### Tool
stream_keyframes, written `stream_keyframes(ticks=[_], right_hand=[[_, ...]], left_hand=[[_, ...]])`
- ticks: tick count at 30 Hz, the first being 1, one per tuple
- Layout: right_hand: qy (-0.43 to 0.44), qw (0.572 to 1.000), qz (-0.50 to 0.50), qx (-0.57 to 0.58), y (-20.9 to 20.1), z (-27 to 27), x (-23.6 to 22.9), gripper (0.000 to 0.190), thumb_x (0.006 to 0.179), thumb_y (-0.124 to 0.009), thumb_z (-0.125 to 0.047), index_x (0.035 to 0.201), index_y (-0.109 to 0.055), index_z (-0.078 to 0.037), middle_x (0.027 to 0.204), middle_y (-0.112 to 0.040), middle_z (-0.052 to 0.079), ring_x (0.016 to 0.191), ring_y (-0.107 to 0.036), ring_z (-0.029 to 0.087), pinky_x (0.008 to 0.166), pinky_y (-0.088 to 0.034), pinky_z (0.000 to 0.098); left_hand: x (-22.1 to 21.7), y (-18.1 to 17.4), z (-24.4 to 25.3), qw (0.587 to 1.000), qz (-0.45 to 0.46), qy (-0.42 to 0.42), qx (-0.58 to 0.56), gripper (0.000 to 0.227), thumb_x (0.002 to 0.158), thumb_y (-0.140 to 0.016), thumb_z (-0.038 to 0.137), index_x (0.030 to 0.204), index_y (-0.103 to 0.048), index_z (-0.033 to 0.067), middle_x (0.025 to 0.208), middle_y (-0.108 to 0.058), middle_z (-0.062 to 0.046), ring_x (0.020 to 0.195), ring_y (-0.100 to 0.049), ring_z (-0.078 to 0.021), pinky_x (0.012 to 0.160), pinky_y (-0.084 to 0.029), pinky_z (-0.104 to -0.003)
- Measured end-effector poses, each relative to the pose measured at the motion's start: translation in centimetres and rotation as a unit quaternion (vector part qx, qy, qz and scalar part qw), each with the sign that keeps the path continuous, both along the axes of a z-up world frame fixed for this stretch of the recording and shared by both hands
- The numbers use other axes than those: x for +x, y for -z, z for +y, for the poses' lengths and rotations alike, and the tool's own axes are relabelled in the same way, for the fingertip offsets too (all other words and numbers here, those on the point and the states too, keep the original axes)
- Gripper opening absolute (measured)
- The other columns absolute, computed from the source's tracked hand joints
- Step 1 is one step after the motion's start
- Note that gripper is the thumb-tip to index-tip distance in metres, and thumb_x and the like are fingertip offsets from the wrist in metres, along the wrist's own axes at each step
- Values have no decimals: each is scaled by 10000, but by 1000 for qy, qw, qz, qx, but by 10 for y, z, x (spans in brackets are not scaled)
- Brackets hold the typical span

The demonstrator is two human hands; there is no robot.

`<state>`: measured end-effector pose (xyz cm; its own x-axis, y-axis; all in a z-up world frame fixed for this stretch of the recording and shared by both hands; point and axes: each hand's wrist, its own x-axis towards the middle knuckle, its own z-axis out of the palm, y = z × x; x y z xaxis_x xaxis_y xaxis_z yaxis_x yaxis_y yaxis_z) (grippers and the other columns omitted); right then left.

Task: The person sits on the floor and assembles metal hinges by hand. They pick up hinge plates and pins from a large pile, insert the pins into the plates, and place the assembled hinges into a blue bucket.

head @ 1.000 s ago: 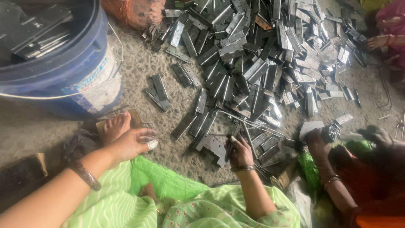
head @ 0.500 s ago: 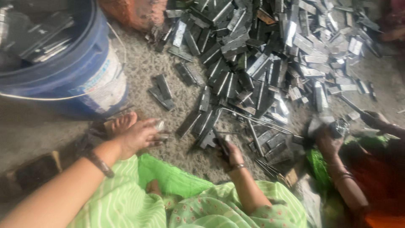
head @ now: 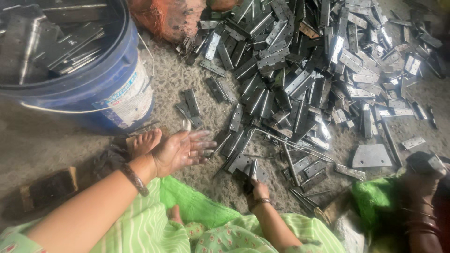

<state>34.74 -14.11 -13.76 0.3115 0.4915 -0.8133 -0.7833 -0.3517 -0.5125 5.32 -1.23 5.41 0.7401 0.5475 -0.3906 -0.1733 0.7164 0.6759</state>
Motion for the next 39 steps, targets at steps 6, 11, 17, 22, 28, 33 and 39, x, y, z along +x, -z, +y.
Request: stream_keyframes(ticks=[6, 11, 17, 22, 28, 33, 39], right_hand=[[-98, 922, -311, 210, 61, -24, 11, 337, 1040, -613, -170, 1331, -683, -14, 905, -643, 40, 740, -559, 131, 600, -462, 266], [-82, 984, -159, 7, 83, -11, 13, 287, 958, -673, -138, 1181, -711, 40, 918, -735, 54, 785, -667, 143, 659, -543, 273], [-130, 918, -300, 226, 72, -30, 2, 221, 1006, -670, -134, 1145, -710, 34, 919, -703, 52, 769, -608, 123, 648, -501, 270], [-87, 993, -29, -71, 57, -12, 1, 139, 921, -668, -5, 1041, -604, 21, 889, -703, 134, 761, -724, 283, 674, -633, 423], [-102, 906, -308, 272, 77, -26, 7, 201, 907, -744, 122, 1105, -711, 139, 998, -726, 186, 832, -680, 237, 758, -589, 337], [-89, 994, -50, -33, 57, -13, -3, 250, 860, -675, 77, 1107, -648, 101, 932, -736, 209, 771, -740, 322, 660, -653, 416], [-120, 983, 48, 128, -4, -12, 13, 342, 795, -623, 82, 1127, -638, 4, 892, -768, 177, 758, -745, 310, 608, -637, 430]], left_hand=[[-1, 4, -6, 992, 119, 27, 6, 659, 928, -505, 434, 1534, -426, 189, 1387, -642, -79, 1083, -648, -199, 989, -525, -363], [0, -6, -4, 989, 148, 14, -8, 588, 939, -564, 249, 1495, -374, 228, 1331, -692, -76, 1093, -651, -191, 970, -523, -376], [-4, 3, -7, 979, 196, 56, 31, 594, 898, -595, 121, 1484, -520, 181, 1326, -687, -73, 1124, -664, -182, 951, -532, -361], [-7, -3, -5, 969, 238, 61, 18, 599, 906, -575, 108, 1490, -512, 224, 1362, -647, -15, 1149, -643, -168, 998, -515, -364], [-15, 10, -9, 973, 221, 66, 28, 613, 884, -586, 95, 1482, -506, 202, 1383, -661, -20, 1184, -648, -165, 1013, -516, -353], [-16, 5, -6, 976, 197, 77, 44, 632, 876, -604, 90, 1488, -500, 205, 1398, -648, -13, 1176, -644, -154, 1010, -507, -339], [-20, 6, -7, 967, 236, 89, 33, 642, 868, -624, 104, 1487, -505, 231, 1392, -651, -1, 1163, -631, -172, 1003, -507, -351]])
